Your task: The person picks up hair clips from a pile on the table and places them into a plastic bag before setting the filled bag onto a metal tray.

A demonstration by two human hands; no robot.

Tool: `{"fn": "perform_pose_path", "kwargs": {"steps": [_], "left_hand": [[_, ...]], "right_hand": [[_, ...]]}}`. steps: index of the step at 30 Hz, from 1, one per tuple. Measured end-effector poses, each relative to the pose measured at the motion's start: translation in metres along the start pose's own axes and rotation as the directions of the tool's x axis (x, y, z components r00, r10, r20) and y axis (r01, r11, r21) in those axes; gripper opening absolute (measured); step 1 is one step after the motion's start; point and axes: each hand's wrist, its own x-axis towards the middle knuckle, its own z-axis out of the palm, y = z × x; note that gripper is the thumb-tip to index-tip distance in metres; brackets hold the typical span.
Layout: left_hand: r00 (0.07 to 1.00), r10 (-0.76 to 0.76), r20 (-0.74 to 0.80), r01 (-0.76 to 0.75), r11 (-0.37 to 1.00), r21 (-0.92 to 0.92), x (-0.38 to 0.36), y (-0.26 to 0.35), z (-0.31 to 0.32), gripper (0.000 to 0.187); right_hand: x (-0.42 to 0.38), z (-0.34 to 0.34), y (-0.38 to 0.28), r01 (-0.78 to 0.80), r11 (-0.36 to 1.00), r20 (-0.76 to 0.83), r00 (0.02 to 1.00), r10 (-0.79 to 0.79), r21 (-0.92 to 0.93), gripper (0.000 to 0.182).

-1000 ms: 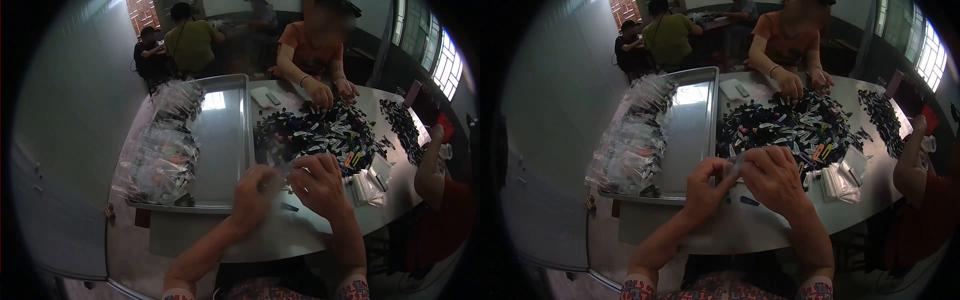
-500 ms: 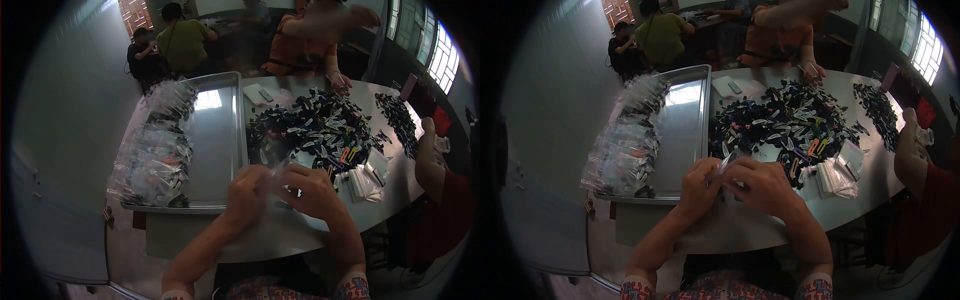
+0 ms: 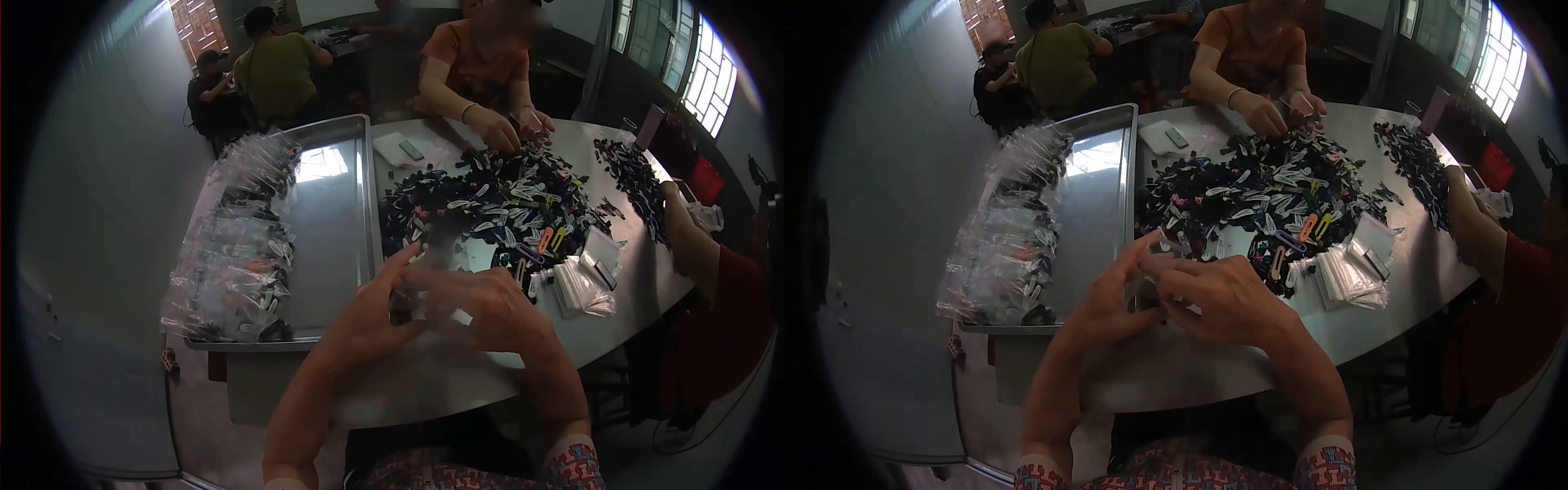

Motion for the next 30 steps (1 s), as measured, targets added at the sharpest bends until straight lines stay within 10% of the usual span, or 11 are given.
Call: {"fn": "perform_pose_path", "kwargs": {"steps": [30], "left_hand": [[0.999, -0.033, -0.032, 0.037, 0.992, 0.121, 0.002, -0.018, 0.014, 0.088]], "right_hand": [[0.0, 0.005, -0.008, -0.031, 0.998, 0.108, 0.994, 0.024, 0.062, 0.014]]}}
